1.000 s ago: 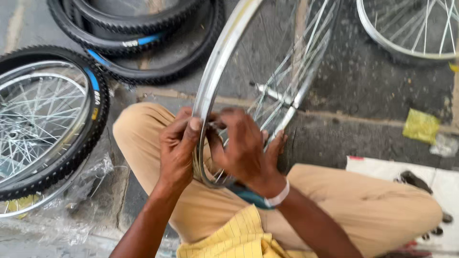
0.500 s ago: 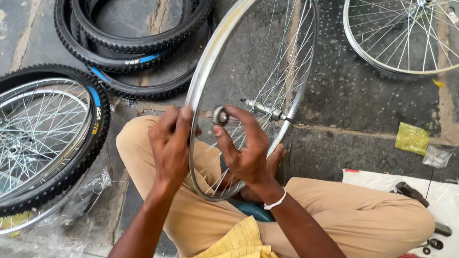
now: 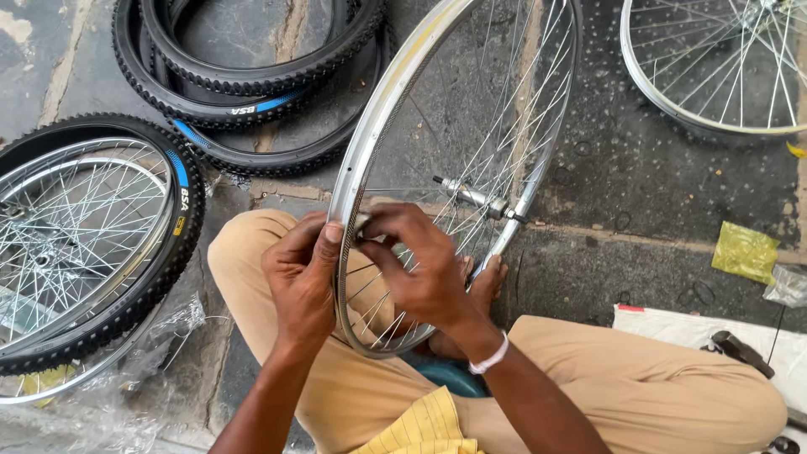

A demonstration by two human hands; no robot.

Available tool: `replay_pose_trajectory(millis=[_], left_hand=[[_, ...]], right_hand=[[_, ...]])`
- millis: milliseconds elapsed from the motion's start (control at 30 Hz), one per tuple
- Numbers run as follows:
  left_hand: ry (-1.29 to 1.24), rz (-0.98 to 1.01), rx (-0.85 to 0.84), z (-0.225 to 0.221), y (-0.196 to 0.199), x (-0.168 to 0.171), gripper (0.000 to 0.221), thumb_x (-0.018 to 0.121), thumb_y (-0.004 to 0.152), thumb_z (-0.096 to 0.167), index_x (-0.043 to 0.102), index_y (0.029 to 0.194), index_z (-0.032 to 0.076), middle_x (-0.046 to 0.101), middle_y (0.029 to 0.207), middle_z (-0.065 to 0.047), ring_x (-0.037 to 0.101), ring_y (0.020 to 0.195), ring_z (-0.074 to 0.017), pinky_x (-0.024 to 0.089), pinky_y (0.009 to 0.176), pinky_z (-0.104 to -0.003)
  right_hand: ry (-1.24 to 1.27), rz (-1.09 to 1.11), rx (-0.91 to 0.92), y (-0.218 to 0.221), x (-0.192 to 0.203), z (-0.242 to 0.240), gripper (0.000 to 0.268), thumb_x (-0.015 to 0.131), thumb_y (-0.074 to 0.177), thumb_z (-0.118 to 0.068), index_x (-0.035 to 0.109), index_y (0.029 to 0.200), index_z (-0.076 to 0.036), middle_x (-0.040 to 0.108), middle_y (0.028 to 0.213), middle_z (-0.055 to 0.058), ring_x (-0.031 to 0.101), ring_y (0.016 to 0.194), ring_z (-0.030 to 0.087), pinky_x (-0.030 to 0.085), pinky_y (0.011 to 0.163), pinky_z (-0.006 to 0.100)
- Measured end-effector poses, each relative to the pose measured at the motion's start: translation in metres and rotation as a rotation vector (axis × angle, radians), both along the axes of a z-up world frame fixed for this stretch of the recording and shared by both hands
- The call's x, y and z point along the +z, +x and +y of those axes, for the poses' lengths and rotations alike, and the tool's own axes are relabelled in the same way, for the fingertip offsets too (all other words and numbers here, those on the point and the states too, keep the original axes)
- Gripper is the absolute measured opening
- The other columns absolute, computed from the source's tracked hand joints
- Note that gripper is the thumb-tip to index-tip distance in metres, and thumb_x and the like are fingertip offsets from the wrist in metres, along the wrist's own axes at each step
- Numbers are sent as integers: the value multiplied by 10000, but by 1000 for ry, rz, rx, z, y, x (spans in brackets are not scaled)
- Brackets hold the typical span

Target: The person holds a bicycle wheel rim by hand and threads a spoke through a hole in the rim, then screws a nipple onto the spoke to secure it.

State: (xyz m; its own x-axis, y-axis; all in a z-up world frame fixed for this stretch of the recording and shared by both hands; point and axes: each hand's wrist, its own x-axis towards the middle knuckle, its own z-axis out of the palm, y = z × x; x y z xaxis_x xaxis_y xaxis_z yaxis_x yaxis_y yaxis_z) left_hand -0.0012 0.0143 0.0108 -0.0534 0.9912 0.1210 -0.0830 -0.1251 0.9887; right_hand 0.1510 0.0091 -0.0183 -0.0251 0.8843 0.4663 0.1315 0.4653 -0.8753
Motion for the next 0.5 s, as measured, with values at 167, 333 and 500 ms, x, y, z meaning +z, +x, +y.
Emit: replay_pose_trajectory(millis=[167, 333, 500], left_hand=[[-119, -38, 44, -3, 8, 3, 292, 704, 970, 249, 681, 1125, 3, 706, 976, -11, 634, 877, -93, 523, 802, -258], [-41, -112, -111, 6, 1, -1, 299, 706, 1019, 253, 691, 1153, -14, 660, 1032, -11, 579, 956, -93, 469, 854, -249], [-9, -98, -101, 10, 0, 0, 294, 717, 1026, 252, 699, 1079, -36, 666, 1015, -20, 598, 917, -108, 490, 836, -265]], right_hand=[[289, -319, -290, -11, -3, 9, 413, 789, 893, -26, 533, 1215, 14, 642, 1233, 225, 724, 1043, 337, 614, 830, 363], [206, -265, -291, -16, -7, -9, 438, 805, 924, -25, 518, 1249, 38, 638, 1273, 210, 738, 967, 284, 613, 759, 367], [370, -321, -273, -13, 1, -6, 375, 786, 938, -25, 510, 1187, 16, 592, 1318, 300, 760, 987, 336, 634, 784, 378]])
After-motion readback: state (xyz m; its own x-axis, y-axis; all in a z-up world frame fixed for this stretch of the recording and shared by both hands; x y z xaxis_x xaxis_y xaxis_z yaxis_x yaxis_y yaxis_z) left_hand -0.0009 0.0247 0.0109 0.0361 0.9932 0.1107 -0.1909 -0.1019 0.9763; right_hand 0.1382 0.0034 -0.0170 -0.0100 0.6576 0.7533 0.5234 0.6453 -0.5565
